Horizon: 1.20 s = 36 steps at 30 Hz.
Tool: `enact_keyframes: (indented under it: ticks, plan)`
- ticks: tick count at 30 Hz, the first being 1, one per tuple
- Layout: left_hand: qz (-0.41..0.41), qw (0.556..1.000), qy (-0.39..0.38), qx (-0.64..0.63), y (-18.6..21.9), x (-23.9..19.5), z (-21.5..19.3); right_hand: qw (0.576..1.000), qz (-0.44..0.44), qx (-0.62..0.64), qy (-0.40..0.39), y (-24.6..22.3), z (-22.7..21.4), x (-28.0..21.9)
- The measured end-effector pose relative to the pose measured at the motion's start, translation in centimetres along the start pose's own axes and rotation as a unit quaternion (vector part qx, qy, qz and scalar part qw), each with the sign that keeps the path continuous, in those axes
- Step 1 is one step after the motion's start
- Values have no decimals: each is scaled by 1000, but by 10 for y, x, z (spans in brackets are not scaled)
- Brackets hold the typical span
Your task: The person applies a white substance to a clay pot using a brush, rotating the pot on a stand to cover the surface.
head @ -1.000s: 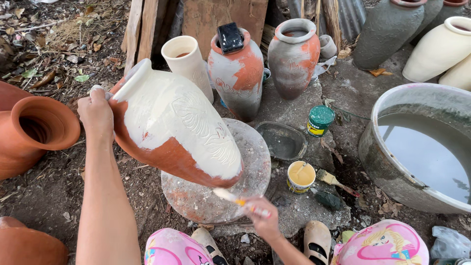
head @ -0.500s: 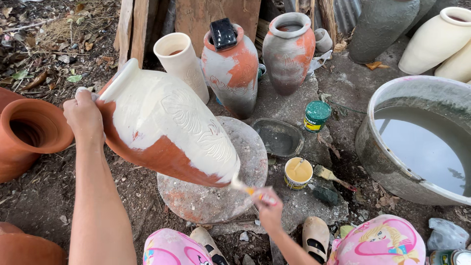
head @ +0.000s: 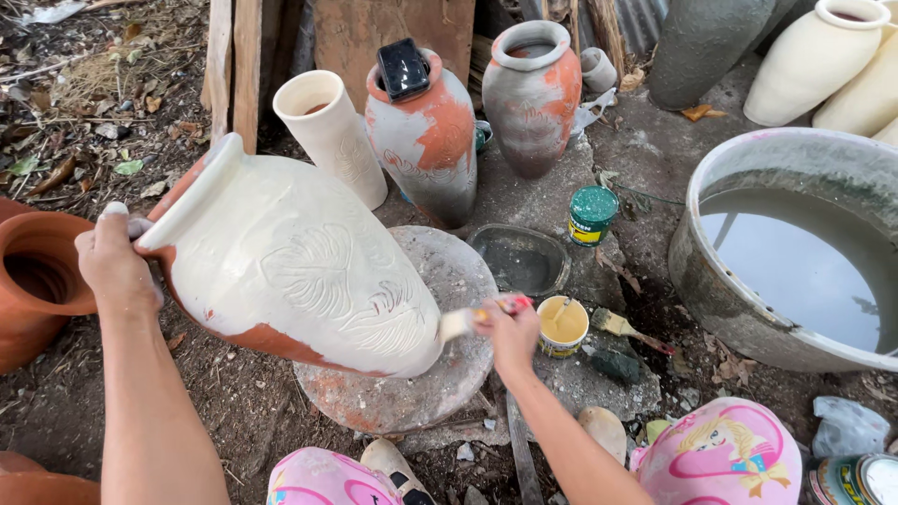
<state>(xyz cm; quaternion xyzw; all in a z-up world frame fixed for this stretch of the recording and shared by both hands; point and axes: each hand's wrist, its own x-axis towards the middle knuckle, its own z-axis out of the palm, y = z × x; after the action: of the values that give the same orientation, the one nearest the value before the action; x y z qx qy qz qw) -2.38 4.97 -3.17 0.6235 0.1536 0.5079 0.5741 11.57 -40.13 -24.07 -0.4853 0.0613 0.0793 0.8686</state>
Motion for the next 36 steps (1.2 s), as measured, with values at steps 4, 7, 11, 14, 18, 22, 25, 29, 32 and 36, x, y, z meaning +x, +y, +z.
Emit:
enact_keyframes:
  ticks: [4,7,11,14,18,22,25,29,32,36]
  plan:
    - [-36,996,21,79,14,-6,18,988,-100,106,-52,-48,51,-28]
    - [-19,994,-18,106,22,-8,26,980,-38,194,-36,-39,37,-33]
    - [8,994,-23,103,22,-11,20,986,85,122,70,11,-22,-40]
    - [8,993,-15,117,28,-19,18,995,48,46,70,4,-24,-36]
    - [-6,991,-20,131,40,-32,20,990,-98,68,-74,-51,68,-34]
    - [-13,990,-19,140,42,-37,27,973,-120,159,-117,-71,94,-43]
    - [3,991,-37,127,39,-39,27,988,-16,143,-57,-37,36,-38]
    - [-14,994,-42,101,38,-38,39,999,-13,32,-10,-14,-20,-9]
    - [-14,992,-73,105,40,-34,48,989,-119,33,-77,-20,16,-7]
    - [-35,986,-87,137,40,-24,52,811,-498,-146,-270,-45,26,-67]
